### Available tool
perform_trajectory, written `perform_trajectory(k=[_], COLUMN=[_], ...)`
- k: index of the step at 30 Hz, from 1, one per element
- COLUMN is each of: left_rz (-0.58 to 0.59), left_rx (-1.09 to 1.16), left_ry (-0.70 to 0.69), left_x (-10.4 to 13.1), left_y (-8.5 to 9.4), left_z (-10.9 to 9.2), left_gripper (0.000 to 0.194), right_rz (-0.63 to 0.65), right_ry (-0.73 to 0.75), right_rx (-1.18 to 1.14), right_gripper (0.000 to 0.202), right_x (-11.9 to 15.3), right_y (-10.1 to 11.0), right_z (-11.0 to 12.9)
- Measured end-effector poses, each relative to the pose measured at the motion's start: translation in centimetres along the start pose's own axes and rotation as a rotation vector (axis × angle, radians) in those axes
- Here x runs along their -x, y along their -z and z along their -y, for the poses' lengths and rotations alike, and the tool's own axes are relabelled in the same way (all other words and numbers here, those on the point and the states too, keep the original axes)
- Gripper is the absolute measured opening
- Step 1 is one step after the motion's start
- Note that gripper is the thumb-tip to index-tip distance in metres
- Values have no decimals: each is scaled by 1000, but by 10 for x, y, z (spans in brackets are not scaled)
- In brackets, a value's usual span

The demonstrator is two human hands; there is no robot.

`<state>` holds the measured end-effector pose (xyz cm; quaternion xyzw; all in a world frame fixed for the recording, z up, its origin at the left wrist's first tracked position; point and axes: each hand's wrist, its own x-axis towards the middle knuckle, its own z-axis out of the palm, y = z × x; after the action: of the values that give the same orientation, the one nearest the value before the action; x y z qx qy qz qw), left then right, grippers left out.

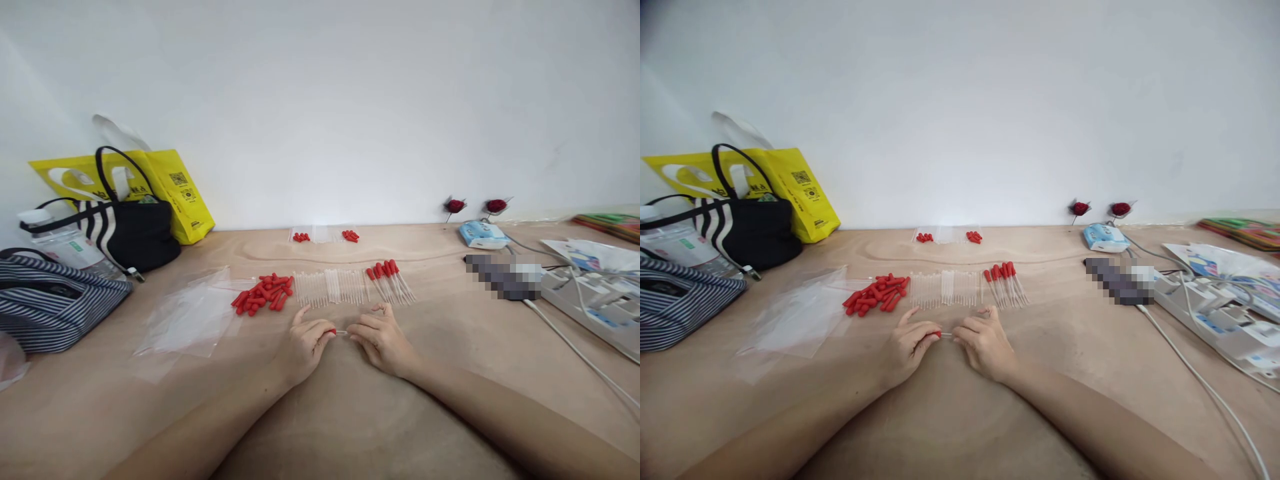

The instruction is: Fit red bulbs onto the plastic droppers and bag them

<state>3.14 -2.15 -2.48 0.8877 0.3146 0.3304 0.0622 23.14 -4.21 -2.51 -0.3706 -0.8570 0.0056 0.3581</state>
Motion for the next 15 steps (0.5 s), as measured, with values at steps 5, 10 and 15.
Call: perform_trajectory(k=[5, 10, 15], left_rz=[-45, -61, -47], left_rx=[-20, -36, -22], left_ry=[-64, -126, -156], left_x=[-1, -3, -3], left_y=[-1, -1, -1], left_z=[-1, -2, 1], left_gripper=[16, 16, 16], right_rz=[9, 19, 74], right_ry=[-21, -30, -7], right_rx=[-33, -43, -46], right_gripper=[19, 20, 20], right_x=[-3, -3, -3], right_y=[0, -4, -4], right_z=[1, 7, 5])
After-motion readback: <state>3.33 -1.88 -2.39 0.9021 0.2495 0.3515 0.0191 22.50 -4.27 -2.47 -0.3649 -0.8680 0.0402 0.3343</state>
